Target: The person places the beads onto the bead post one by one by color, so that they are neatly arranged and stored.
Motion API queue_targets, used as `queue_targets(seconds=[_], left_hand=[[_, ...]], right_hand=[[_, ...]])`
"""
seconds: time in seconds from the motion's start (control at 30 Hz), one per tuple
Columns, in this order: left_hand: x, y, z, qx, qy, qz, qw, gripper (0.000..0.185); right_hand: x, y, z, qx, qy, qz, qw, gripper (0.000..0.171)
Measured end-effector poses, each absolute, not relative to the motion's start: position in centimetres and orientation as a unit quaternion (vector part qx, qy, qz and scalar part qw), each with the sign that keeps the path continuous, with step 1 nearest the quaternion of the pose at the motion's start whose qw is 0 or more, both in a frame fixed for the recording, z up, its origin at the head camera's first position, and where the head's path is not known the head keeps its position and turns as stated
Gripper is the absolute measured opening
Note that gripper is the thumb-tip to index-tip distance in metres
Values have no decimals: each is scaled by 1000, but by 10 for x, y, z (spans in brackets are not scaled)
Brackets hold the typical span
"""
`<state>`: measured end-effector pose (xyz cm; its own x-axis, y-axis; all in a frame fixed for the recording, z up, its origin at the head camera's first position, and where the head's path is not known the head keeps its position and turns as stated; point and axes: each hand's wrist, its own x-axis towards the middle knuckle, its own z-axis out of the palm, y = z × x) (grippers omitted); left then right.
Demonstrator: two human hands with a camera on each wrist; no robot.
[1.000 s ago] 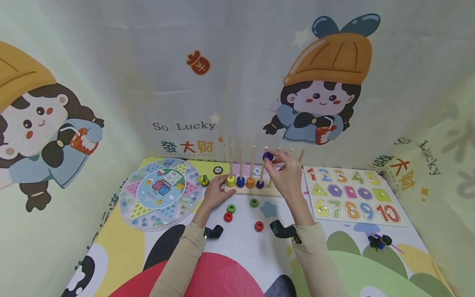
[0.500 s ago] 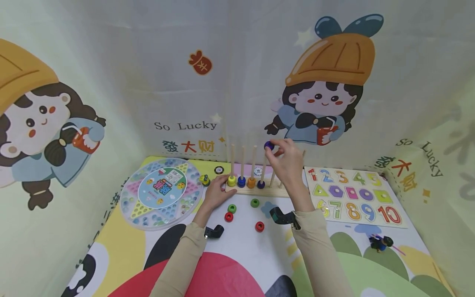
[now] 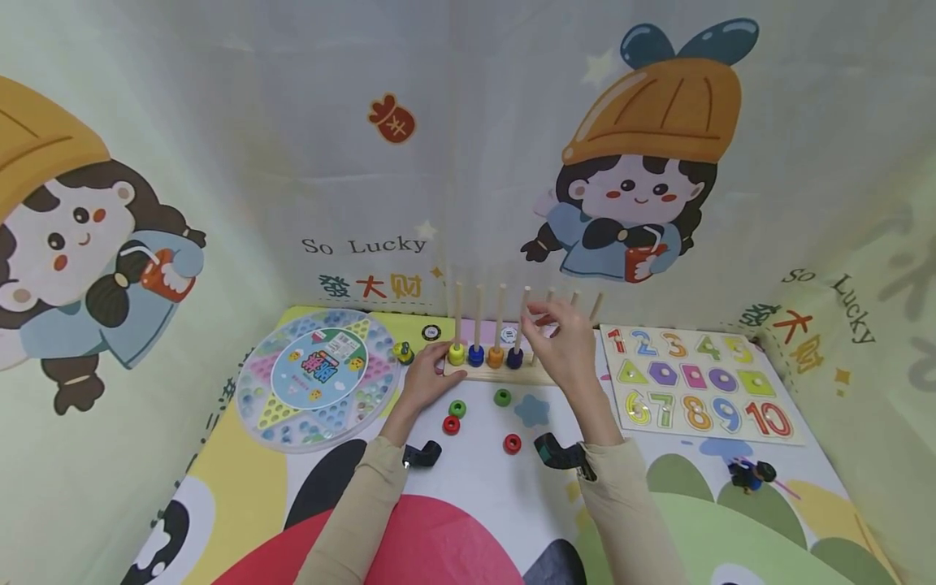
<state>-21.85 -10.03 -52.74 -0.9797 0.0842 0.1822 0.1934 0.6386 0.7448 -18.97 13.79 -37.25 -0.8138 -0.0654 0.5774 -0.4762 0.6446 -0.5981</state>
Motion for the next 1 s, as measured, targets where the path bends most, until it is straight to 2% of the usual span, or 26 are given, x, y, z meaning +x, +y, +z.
queue_targets(seconds=[0.13, 0.33, 0.47, 1.0], left_hand=[[-218, -100, -526, -79, -902, -418, 68, 68], [-216, -100, -524, -85, -903, -414, 74, 67], [-216, -100, -525, -87, -903, -414, 78, 67], [-219, -100, -528, -75, -906, -411, 70, 67]], right_hand=[[-184, 141, -401, 163, -868, 408, 231, 18], [-177, 141, -443, 149, -880, 423, 154, 20], [-176, 140, -463, 142, -886, 423, 128, 22], [-173, 130, -487, 87, -908, 410, -16, 32]])
